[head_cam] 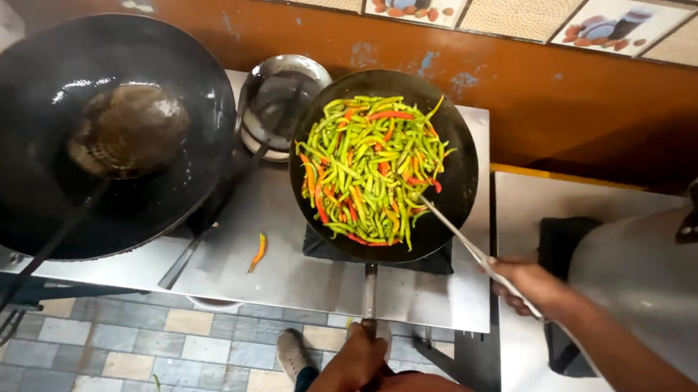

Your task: Stirring and frying a large quantity of green and red chilies in a wok on a commercial stove.

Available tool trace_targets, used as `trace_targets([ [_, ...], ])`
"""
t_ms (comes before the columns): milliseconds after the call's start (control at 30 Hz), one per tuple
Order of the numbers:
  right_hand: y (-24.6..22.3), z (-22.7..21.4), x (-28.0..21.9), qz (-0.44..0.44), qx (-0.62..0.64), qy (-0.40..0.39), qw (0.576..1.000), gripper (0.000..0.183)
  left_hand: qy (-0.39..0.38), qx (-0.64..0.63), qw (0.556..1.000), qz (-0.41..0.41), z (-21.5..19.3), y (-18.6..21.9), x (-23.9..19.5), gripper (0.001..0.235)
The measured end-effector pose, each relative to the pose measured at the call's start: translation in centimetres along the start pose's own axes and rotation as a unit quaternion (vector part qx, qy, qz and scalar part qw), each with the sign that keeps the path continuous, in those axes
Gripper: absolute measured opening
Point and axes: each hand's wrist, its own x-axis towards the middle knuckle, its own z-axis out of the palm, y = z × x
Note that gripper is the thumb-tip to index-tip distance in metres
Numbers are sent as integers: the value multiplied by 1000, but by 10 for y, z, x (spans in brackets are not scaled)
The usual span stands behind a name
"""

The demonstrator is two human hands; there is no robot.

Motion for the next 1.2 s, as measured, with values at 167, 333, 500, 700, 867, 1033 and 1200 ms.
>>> trace_targets([
  [167, 17, 15, 39, -48, 43, 7, 998, 37, 15, 34, 999, -13, 3, 34, -20, 50],
  [333, 34, 31, 48, -123, 49, 46, 990, 35, -16, 56, 990, -130, -6, 55, -27, 54],
  [500, 58, 29, 57, -290, -114, 160, 937, 38, -23, 97, 991, -91, -9, 13, 2, 65],
  [700, 41, 49, -15, -307, -344, 342, 819, 41, -68, 139, 984, -86, -17, 32, -4, 75],
  [867, 58, 78, -37, -323, -447, 374, 745, 45, -90, 101, 985, -104, -17, 33, -1, 76],
  [1033, 85, 96, -25, -332, -575, 367, 652, 62, -74, 40, 993, -87, -7, 10, 11, 68],
  [1200, 52, 67, -34, -261, -712, 329, 564, 73, -93, -20, 992, -88, -20, 21, -3, 54],
])
